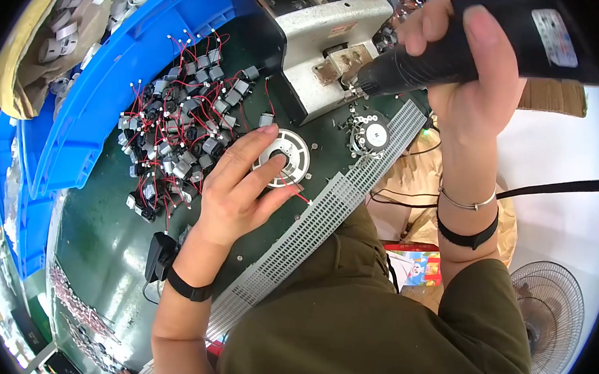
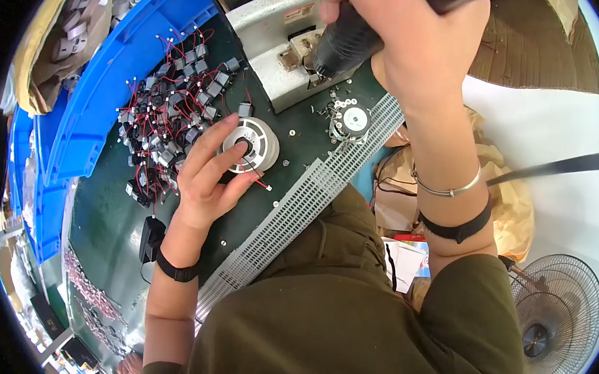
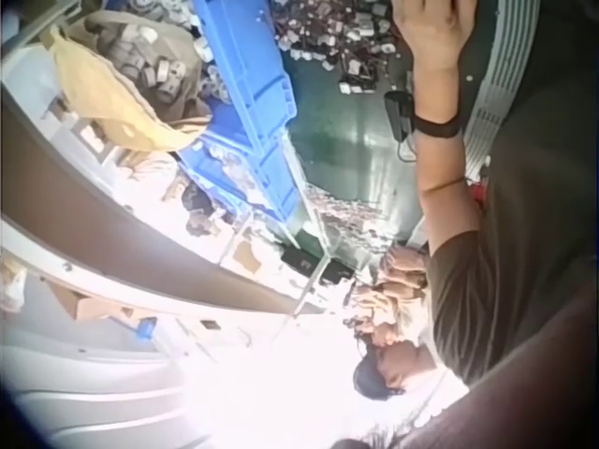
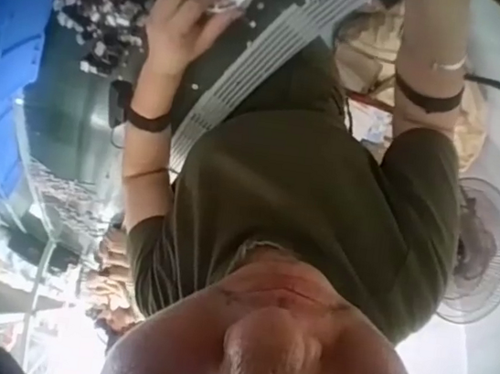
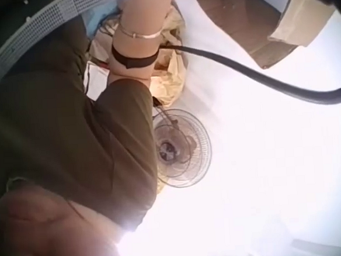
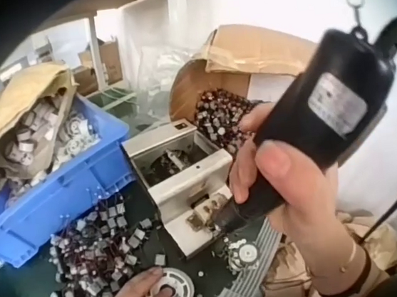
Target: The person picks up a motor and a plastic housing, fits the motor into the housing, and drives screws into the assembly with a power screwdriver. They repeat this process multiple times, setting each completed unit aside before starting the next.
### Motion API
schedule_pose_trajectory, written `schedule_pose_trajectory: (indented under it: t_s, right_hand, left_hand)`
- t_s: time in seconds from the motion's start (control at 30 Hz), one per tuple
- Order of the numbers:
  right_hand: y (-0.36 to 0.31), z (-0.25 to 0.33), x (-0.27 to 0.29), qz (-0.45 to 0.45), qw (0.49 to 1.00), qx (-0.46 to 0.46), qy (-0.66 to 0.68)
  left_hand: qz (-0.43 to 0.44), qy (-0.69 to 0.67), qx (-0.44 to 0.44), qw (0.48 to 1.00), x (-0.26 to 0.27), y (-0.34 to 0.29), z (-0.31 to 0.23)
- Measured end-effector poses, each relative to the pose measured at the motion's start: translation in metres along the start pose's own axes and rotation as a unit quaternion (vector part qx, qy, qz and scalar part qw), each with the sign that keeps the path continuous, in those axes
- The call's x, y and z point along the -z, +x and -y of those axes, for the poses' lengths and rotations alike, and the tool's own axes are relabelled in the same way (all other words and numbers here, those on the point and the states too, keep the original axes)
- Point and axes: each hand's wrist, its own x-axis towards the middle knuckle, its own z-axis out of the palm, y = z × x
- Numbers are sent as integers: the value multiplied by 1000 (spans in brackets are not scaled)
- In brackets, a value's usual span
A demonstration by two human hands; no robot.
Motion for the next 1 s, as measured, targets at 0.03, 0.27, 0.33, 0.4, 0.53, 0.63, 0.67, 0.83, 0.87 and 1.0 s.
schedule_pose_trajectory:
  t_s: [0.03,0.27,0.33,0.4,0.53,0.63,0.67,0.83,0.87,1.0]
  right_hand:
    - [-3,0,0,2,1000,1,-1]
    - [-9,13,-4,-29,999,-32,4]
    - [-17,27,-8,-12,996,-35,86]
    - [-13,35,-18,77,981,-40,173]
    - [8,28,-23,211,976,6,61]
    - [-2,23,-39,189,982,-3,18]
    - [-11,25,-46,127,991,-31,17]
    - [-17,29,-53,76,995,-65,6]
    - [-17,27,-53,77,995,-67,6]
    - [-9,9,-51,160,987,3,17]
  left_hand:
    - [-2,0,0,1000,0,-1,-1]
    - [-7,9,28,1000,2,-3,-3]
    - [-13,-8,65,998,-1,-5,-8]
    - [-12,-4,74,997,1,-6,-11]
    - [-19,-3,67,998,1,-3,-12]
    - [-21,20,63,998,2,-5,-13]
    - [-26,14,62,998,0,-5,-13]
    - [-27,4,66,997,0,-7,-16]
    - [-27,2,66,997,0,-8,-15]
    - [-26,-12,74,997,-2,-7,-14]
